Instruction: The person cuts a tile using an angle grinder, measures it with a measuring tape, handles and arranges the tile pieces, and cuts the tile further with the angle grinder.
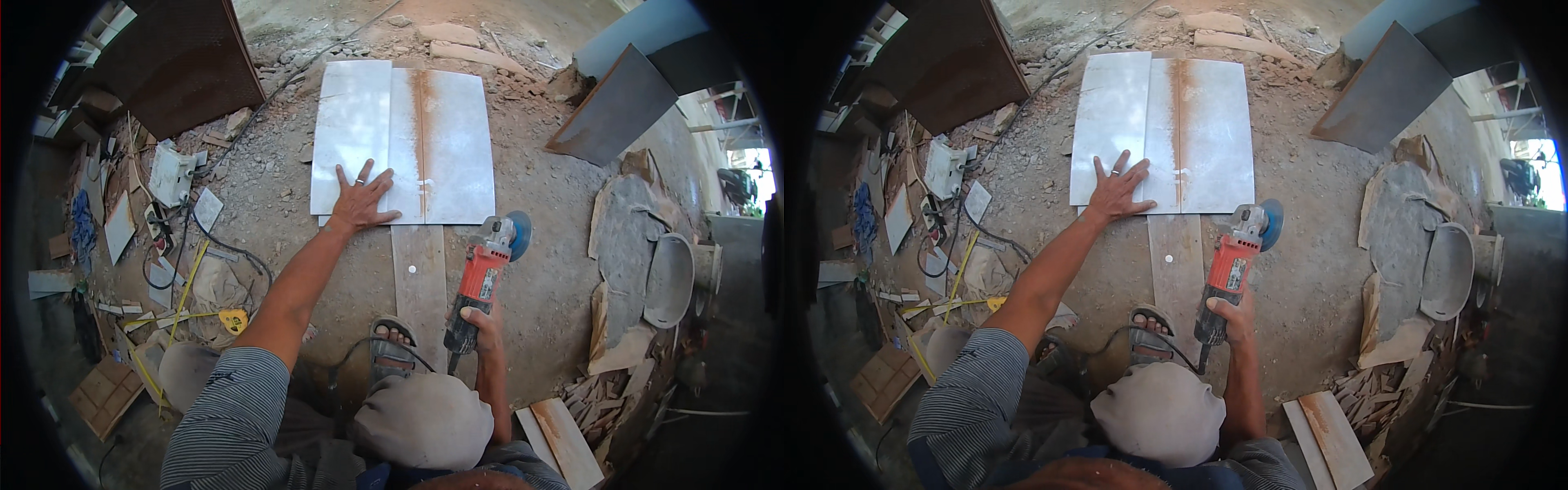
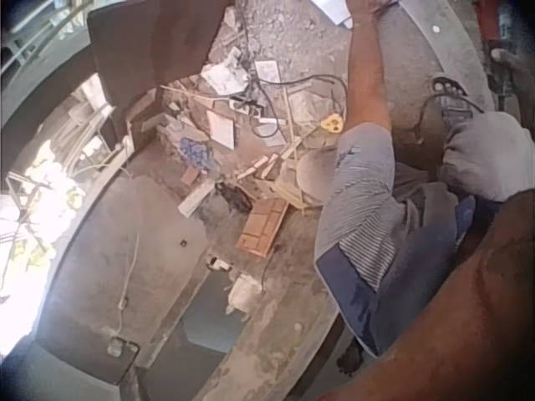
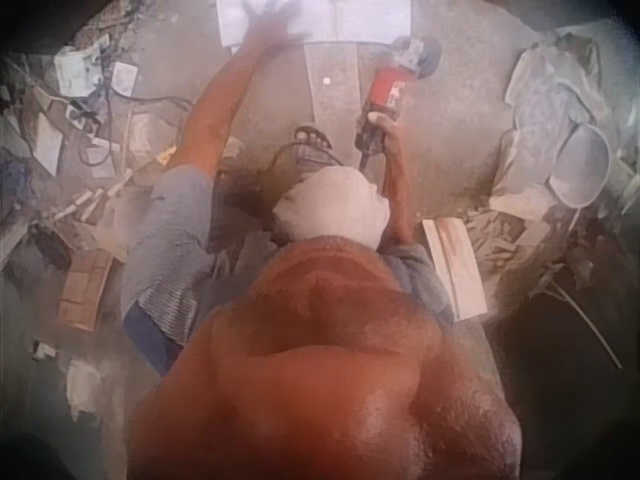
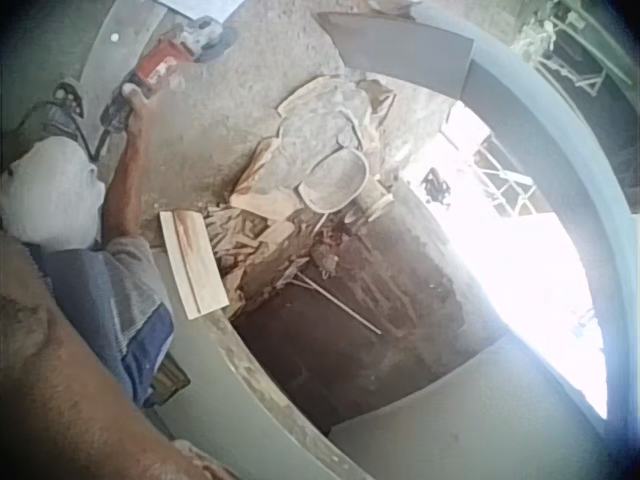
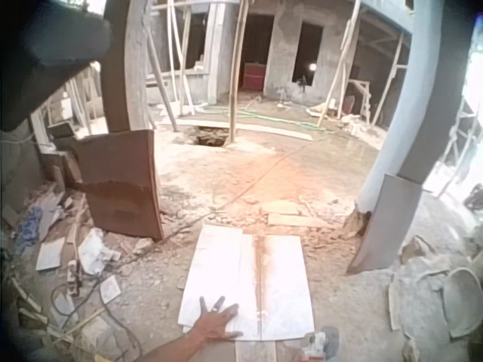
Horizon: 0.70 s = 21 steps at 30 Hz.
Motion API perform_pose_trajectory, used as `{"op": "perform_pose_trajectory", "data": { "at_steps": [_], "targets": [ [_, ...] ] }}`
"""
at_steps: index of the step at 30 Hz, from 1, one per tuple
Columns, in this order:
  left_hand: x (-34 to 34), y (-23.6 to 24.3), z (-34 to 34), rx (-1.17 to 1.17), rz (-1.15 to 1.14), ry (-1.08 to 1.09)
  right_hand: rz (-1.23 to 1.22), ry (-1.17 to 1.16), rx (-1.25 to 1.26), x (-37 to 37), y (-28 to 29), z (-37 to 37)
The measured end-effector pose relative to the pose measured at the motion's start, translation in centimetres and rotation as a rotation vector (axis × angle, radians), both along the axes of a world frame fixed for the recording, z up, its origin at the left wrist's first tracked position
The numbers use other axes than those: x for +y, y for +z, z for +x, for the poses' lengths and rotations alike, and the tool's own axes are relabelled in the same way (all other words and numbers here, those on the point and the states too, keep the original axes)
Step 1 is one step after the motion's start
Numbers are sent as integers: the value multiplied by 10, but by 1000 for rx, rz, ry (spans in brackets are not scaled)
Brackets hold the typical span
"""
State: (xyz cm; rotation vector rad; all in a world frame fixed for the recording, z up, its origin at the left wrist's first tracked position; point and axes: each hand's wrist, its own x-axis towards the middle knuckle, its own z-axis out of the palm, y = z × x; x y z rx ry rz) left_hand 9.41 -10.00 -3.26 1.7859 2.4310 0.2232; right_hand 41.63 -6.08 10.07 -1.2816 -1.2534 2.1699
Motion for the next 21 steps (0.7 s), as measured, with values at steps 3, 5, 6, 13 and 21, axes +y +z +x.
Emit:
{"op": "perform_pose_trajectory", "data": {
  "at_steps": [3,5,6,13,21],
  "targets": [
    [-7,4,-18,13,-40,92,19,-5,-12,1,-1,6],
    [-15,3,-34,64,-36,149,10,2,3,5,-3,7],
    [-19,3,-41,57,-30,167,-12,21,6,8,-4,8],
    [-59,36,-13,-27,-222,-49,148,70,-9,53,-22,-25],
    [-61,33,-32,140,-294,-233,287,190,-11,106,-62,-114]
  ]
}}
